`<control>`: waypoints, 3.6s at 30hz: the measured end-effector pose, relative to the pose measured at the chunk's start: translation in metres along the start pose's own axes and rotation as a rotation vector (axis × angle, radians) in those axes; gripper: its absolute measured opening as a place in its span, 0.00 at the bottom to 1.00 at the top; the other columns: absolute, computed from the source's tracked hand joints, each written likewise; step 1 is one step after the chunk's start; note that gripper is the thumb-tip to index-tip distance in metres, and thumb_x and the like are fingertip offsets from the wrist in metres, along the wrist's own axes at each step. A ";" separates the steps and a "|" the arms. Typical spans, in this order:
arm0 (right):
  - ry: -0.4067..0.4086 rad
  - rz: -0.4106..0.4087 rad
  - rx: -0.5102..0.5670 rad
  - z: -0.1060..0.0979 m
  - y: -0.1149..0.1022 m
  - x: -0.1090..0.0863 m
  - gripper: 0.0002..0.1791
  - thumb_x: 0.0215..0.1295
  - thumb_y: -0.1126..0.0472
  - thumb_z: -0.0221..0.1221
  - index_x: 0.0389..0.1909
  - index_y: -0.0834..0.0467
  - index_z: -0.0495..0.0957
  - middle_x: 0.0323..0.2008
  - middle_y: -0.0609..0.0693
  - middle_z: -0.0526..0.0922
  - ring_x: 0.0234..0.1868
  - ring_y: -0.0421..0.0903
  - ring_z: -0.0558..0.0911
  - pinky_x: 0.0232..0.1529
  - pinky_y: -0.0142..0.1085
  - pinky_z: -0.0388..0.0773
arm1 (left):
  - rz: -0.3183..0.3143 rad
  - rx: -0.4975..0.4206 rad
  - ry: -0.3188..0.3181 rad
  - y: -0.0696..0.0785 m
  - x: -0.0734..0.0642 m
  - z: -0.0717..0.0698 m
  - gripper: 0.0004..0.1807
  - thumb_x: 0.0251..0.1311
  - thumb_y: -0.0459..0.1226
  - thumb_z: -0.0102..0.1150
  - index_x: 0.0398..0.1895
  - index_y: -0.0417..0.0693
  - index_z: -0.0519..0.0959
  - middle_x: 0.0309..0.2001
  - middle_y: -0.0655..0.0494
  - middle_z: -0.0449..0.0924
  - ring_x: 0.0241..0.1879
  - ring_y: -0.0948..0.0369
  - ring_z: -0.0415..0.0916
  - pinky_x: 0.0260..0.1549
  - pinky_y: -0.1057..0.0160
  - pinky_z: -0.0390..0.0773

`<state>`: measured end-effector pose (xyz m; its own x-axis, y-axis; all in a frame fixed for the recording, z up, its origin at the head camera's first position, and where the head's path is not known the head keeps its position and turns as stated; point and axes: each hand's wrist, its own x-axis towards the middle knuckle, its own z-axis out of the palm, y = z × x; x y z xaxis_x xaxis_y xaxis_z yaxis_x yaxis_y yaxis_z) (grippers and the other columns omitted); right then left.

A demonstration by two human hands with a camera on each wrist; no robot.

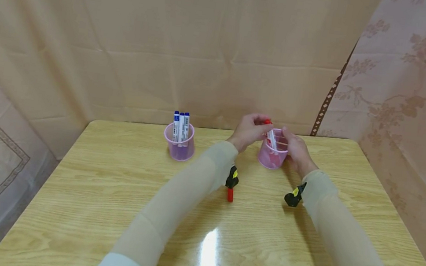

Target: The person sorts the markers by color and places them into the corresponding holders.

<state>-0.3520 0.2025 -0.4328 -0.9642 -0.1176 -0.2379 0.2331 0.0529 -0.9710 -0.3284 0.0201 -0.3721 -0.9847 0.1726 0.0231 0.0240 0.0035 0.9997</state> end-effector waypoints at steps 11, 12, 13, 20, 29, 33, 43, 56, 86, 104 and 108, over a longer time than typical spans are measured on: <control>-0.006 0.009 0.009 0.000 -0.002 -0.001 0.40 0.79 0.36 0.37 0.77 0.62 0.58 0.74 0.63 0.61 0.70 0.57 0.64 0.74 0.48 0.58 | 0.006 0.111 0.011 0.002 -0.002 0.001 0.14 0.68 0.31 0.63 0.54 0.39 0.78 0.42 0.51 0.78 0.41 0.58 0.78 0.44 0.62 0.85; -0.006 0.009 0.010 0.000 -0.002 -0.001 0.40 0.79 0.36 0.37 0.77 0.62 0.58 0.74 0.63 0.61 0.70 0.56 0.65 0.74 0.48 0.58 | 0.007 0.125 0.012 0.003 -0.002 0.001 0.13 0.67 0.31 0.64 0.53 0.39 0.78 0.42 0.51 0.78 0.41 0.58 0.78 0.44 0.62 0.85; -0.009 0.009 0.011 0.000 -0.002 0.000 0.40 0.79 0.36 0.37 0.77 0.62 0.58 0.74 0.63 0.61 0.69 0.56 0.65 0.74 0.48 0.59 | 0.007 0.136 0.012 0.003 -0.002 0.001 0.13 0.67 0.30 0.64 0.53 0.39 0.78 0.42 0.51 0.78 0.42 0.58 0.78 0.43 0.64 0.85; -0.011 0.009 0.025 -0.001 -0.001 0.001 0.39 0.79 0.36 0.37 0.78 0.61 0.57 0.74 0.63 0.60 0.68 0.54 0.66 0.74 0.47 0.59 | -0.011 0.210 0.006 0.004 -0.003 0.001 0.12 0.67 0.32 0.63 0.52 0.42 0.79 0.44 0.54 0.79 0.44 0.59 0.78 0.41 0.69 0.83; -0.008 0.006 0.020 -0.001 -0.001 0.000 0.39 0.79 0.36 0.37 0.77 0.60 0.58 0.74 0.63 0.60 0.69 0.54 0.65 0.74 0.47 0.59 | 0.026 0.235 0.022 0.002 0.001 0.001 0.09 0.67 0.30 0.62 0.49 0.39 0.80 0.43 0.53 0.80 0.43 0.58 0.78 0.40 0.69 0.83; -0.003 0.005 0.012 -0.001 -0.002 -0.002 0.40 0.79 0.36 0.38 0.77 0.61 0.59 0.74 0.62 0.61 0.70 0.55 0.64 0.74 0.47 0.59 | 0.043 0.212 0.044 0.000 0.003 0.002 0.09 0.67 0.28 0.61 0.49 0.36 0.81 0.41 0.52 0.80 0.41 0.59 0.79 0.40 0.69 0.83; -0.007 0.002 0.008 -0.002 -0.002 0.000 0.39 0.79 0.36 0.38 0.77 0.59 0.60 0.74 0.61 0.61 0.73 0.56 0.62 0.74 0.50 0.57 | -0.016 0.165 0.060 -0.002 0.004 0.002 0.10 0.69 0.29 0.60 0.51 0.37 0.81 0.43 0.52 0.81 0.42 0.58 0.80 0.41 0.68 0.83; 0.002 0.011 -0.009 -0.002 -0.002 0.000 0.39 0.79 0.35 0.38 0.77 0.58 0.60 0.75 0.61 0.61 0.73 0.55 0.62 0.74 0.50 0.57 | -0.096 0.084 0.095 0.000 0.005 0.002 0.12 0.67 0.29 0.62 0.52 0.37 0.82 0.45 0.51 0.82 0.42 0.58 0.82 0.45 0.64 0.84; 0.007 0.013 0.014 0.000 -0.002 0.000 0.39 0.78 0.35 0.39 0.77 0.58 0.60 0.75 0.60 0.61 0.74 0.55 0.60 0.75 0.49 0.55 | -0.068 0.225 -0.068 0.012 0.001 -0.019 0.16 0.72 0.35 0.58 0.59 0.40 0.80 0.56 0.49 0.80 0.54 0.54 0.77 0.53 0.54 0.81; -0.003 0.012 0.020 -0.001 -0.001 -0.001 0.39 0.78 0.35 0.39 0.78 0.58 0.58 0.75 0.59 0.60 0.74 0.55 0.59 0.75 0.48 0.55 | -0.411 0.411 -0.323 0.015 -0.013 -0.057 0.20 0.70 0.38 0.61 0.62 0.42 0.74 0.62 0.47 0.73 0.64 0.41 0.67 0.57 0.41 0.77; 0.001 0.033 0.020 -0.001 -0.002 -0.001 0.38 0.79 0.36 0.38 0.78 0.57 0.58 0.76 0.59 0.59 0.75 0.55 0.58 0.76 0.48 0.54 | -0.541 0.519 -0.365 0.016 -0.019 -0.062 0.22 0.70 0.42 0.61 0.62 0.43 0.72 0.66 0.43 0.68 0.64 0.42 0.69 0.57 0.45 0.79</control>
<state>-0.3518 0.2038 -0.4303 -0.9559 -0.1153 -0.2701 0.2676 0.0367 -0.9628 -0.3197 -0.0438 -0.3563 -0.7676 0.3250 -0.5525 -0.2714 0.6161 0.7394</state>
